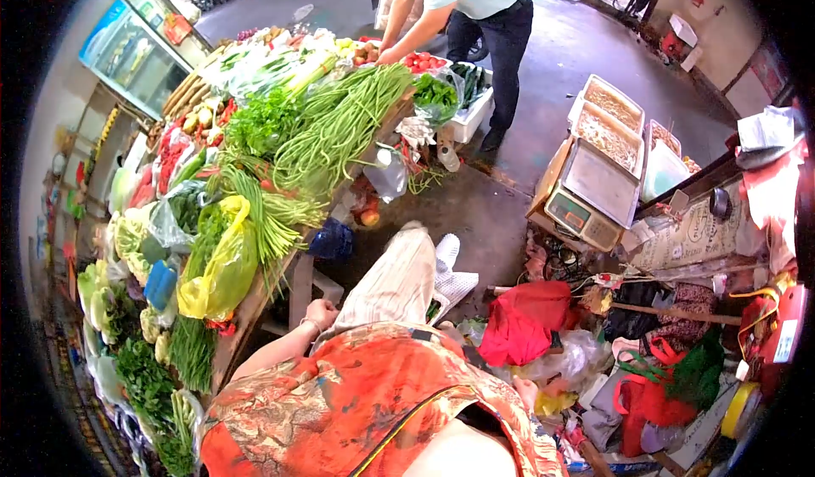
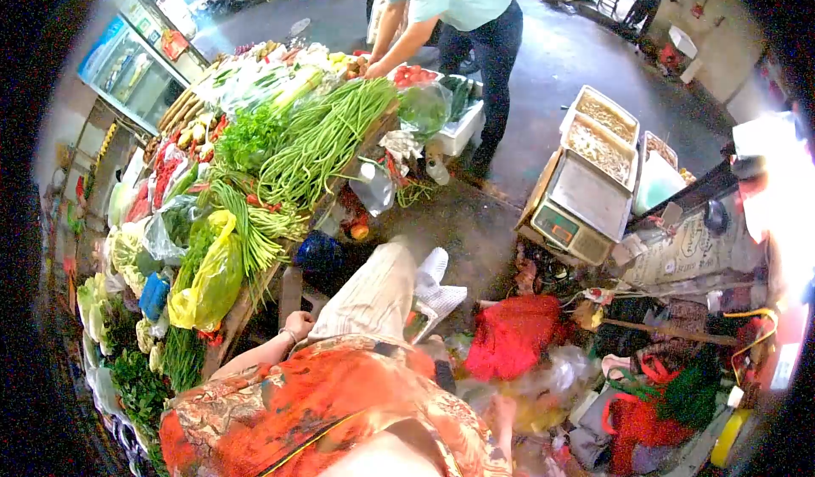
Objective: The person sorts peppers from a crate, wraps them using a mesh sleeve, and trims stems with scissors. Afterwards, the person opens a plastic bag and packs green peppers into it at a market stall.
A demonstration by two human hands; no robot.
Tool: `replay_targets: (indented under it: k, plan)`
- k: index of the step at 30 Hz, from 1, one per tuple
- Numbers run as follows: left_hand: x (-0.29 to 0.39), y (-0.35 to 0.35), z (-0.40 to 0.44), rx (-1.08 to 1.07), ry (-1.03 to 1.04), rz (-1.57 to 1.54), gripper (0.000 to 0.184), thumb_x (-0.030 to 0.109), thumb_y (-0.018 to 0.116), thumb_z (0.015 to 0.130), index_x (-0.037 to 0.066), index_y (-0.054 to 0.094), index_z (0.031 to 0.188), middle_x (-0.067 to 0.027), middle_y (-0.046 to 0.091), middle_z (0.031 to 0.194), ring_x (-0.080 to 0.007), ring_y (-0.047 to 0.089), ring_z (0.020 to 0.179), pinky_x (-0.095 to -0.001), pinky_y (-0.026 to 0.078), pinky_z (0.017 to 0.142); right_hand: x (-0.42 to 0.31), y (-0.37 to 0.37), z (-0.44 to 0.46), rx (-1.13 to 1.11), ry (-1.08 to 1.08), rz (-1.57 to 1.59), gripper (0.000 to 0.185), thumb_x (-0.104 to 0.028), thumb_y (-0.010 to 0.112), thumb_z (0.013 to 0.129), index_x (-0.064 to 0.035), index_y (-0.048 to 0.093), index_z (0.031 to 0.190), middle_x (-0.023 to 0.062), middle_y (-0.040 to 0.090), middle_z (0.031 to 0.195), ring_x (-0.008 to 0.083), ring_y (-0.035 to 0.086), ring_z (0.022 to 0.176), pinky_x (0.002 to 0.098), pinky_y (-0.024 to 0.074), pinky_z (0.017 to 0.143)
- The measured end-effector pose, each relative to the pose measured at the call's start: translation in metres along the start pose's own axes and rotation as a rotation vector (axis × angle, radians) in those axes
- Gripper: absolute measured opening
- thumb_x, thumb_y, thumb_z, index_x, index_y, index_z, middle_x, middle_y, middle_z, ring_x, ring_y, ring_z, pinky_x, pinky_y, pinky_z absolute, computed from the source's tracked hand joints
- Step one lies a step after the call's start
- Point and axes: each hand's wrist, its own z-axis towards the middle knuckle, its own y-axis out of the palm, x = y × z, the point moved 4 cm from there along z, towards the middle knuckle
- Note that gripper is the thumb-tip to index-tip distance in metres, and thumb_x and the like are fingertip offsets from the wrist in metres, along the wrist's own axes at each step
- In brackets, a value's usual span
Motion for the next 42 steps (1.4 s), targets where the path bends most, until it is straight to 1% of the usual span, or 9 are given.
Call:
replay_targets:
  k: [4,6,8,13,15,18,24,28,42]
  plan:
    - [0.066,-0.016,0.047,-0.144,0.049,-0.058,0.023,0.027,0.073,0.067,0.004,0.068,0.067,-0.0097,0.064,0.059,-0.0203,0.064,0.055,-0.0314,0.051,0.059,0.0,-0.005,0.04,0.082,0.011,0.099,0.027,-0.023,0.065,0.083,-0.0038,0.055,0.066,0.0041,0.052,0.058,0.0161,0.051,0.046,0.032,0.0408,0.044]
    - [0.095,-0.014,0.083,-0.279,-0.046,-0.157,0.016,0.021,0.07,0.068,0.006,0.065,0.062,-0.0082,0.064,0.057,-0.0186,0.063,0.052,-0.0319,0.051,0.057,0.041,-0.02,0.098,0.19,-0.683,-0.468,0.024,-0.017,0.064,0.08,-0.0031,0.053,0.065,0.0053,0.052,0.056,0.0166,0.05,0.045,0.0315,0.0404,0.043]
    - [0.133,-0.016,0.123,-0.295,0.002,-0.195,0.013,0.017,0.067,0.068,0.007,0.063,0.06,-0.0083,0.063,0.056,-0.0192,0.063,0.052,-0.0321,0.051,0.057,0.023,-0.021,0.104,0.243,-0.013,0.052,0.019,-0.012,0.062,0.078,-0.002,0.054,0.064,0.0065,0.053,0.055,0.0183,0.052,0.045,0.0319,0.041,0.042]
    - [0.192,0.006,0.268,-0.24,0.314,-0.226,0.031,0.011,0.065,0.067,0.008,0.067,0.098,-0.0092,0.066,0.072,-0.0215,0.063,0.068,-0.0322,0.051,0.065,0.081,-0.026,0.231,0.276,-0.01,-0.05,0.014,0.0,0.063,0.075,0.0048,0.06,0.088,0.011,0.061,0.07,0.017,0.06,0.06,0.0292,0.0484,0.052]
    - [0.221,-0.011,0.298,-0.245,0.408,-0.22,0.062,0.013,0.065,0.07,0.012,0.053,0.13,-0.0124,0.066,0.094,-0.0222,0.063,0.081,-0.0314,0.051,0.073,-0.038,0.04,0.215,0.168,0.013,0.075,0.026,0.0,0.063,0.076,0.0027,0.057,0.101,0.0124,0.062,0.083,0.0172,0.061,0.069,0.0292,0.0498,0.057]
    - [0.259,-0.044,0.343,-0.468,0.337,-0.242,0.056,0.015,0.067,0.072,0.008,0.055,0.127,-0.012,0.067,0.093,-0.0224,0.063,0.08,-0.0327,0.051,0.073,-0.271,0.152,0.169,0.007,-0.021,0.284,0.045,-0.001,0.063,0.079,-0.0005,0.052,0.122,0.0145,0.063,0.102,0.0174,0.062,0.082,0.0293,0.052,0.064]
    - [0.284,-0.058,0.424,-0.495,0.217,-0.353,0.036,0.01,0.061,0.079,0.004,0.06,0.115,-0.0064,0.067,0.084,-0.0178,0.062,0.073,-0.0301,0.05,0.066,-0.415,0.192,0.177,0.058,-0.197,-0.05,0.06,-0.006,0.063,0.086,-0.0106,0.038,0.14,0.013,0.053,0.122,0.0156,0.058,0.093,0.0288,0.0498,0.08]
    - [0.316,-0.053,0.451,-0.829,0.114,-0.763,0.035,0.003,0.062,0.077,0.002,0.055,0.112,-0.0058,0.06,0.07,-0.013,0.055,0.05,-0.0243,0.041,0.041,-0.472,0.145,0.171,0.353,-0.379,-0.045,0.059,-0.011,0.064,0.085,-0.0036,0.039,0.138,0.0162,0.053,0.127,0.0175,0.06,0.095,0.0284,0.0494,0.084]
    - [0.499,-0.012,0.366,-0.915,0.356,-0.61,0.038,0.009,0.067,0.081,0.003,0.055,0.117,-0.0088,0.063,0.09,-0.014,0.059,0.069,-0.0283,0.048,0.056,-0.612,-0.132,0.019,1.458,-0.872,-0.206,0.025,-0.008,0.059,0.086,-0.0021,0.057,0.111,0.0101,0.06,0.099,0.0176,0.058,0.089,0.0303,0.0455,0.085]
